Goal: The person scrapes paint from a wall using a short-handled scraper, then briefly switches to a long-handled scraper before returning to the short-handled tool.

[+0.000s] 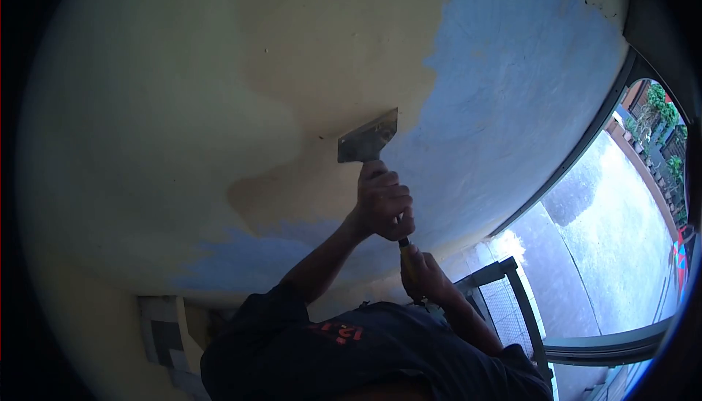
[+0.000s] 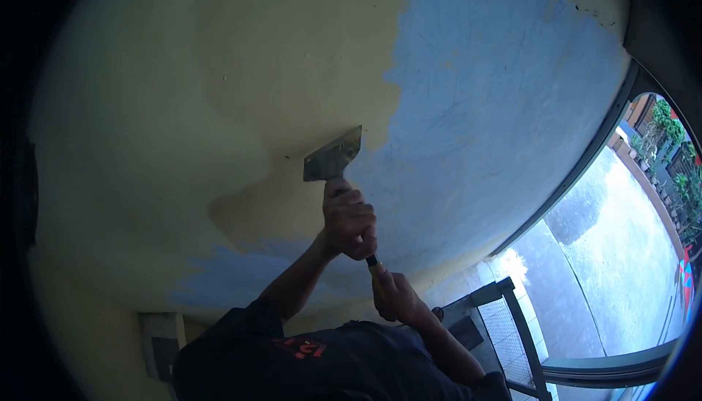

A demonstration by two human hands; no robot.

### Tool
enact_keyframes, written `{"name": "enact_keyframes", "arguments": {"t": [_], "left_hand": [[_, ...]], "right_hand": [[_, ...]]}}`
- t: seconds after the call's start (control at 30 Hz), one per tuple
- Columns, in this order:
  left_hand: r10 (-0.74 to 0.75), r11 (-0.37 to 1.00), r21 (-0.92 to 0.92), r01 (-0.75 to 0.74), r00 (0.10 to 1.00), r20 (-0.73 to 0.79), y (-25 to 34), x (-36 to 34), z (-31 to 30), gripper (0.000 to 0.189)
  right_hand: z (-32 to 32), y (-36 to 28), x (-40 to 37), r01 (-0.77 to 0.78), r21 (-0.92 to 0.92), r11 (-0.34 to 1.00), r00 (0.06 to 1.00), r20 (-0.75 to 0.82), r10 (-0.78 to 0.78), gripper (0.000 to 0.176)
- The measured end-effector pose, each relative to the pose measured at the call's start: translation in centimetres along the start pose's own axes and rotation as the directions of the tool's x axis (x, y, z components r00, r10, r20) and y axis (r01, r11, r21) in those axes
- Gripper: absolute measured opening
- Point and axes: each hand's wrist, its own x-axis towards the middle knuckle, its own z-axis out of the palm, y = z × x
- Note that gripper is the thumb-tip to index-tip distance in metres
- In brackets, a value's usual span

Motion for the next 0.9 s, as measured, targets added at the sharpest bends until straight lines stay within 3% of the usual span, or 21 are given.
{"name": "enact_keyframes", "arguments": {"t": [0.03,0.17,0.5,0.57,0.77,0.9], "left_hand": [[0.001,1.000,0.013,-0.001,1.000,-0.022,-0.1,0.0,0.2,0.018],[0.033,0.999,-0.024,-0.033,0.999,-0.001,-0.6,0.4,-0.2,0.018],[0.035,0.999,0.000,-0.035,0.999,-0.024,-0.9,1.6,-1.0,0.017],[0.032,0.999,0.023,-0.032,0.999,-0.032,-0.8,1.8,-1.1,0.017],[0.048,0.999,0.019,-0.047,0.999,-0.026,-1.2,1.5,-1.3,0.017],[0.018,0.999,0.033,-0.017,0.999,-0.039,-0.9,1.9,-1.2,0.018]], "right_hand": [[-0.2,-0.1,0.0,-0.007,-0.032,0.999,0.999,-0.050,0.005,0.063],[0.3,-1.4,0.0,0.037,-0.076,0.996,0.999,-0.009,-0.038,0.065],[0.7,-2.1,0.4,0.027,-0.046,0.999,1.000,0.005,-0.026,0.064],[0.9,-2.4,-0.1,0.030,-0.038,0.999,0.998,-0.060,-0.033,0.064],[0.8,-2.3,0.4,0.005,-0.036,0.999,1.000,0.031,-0.004,0.061],[0.9,-2.6,0.1,0.035,-0.017,0.999,0.999,-0.027,-0.035,0.057]]}}
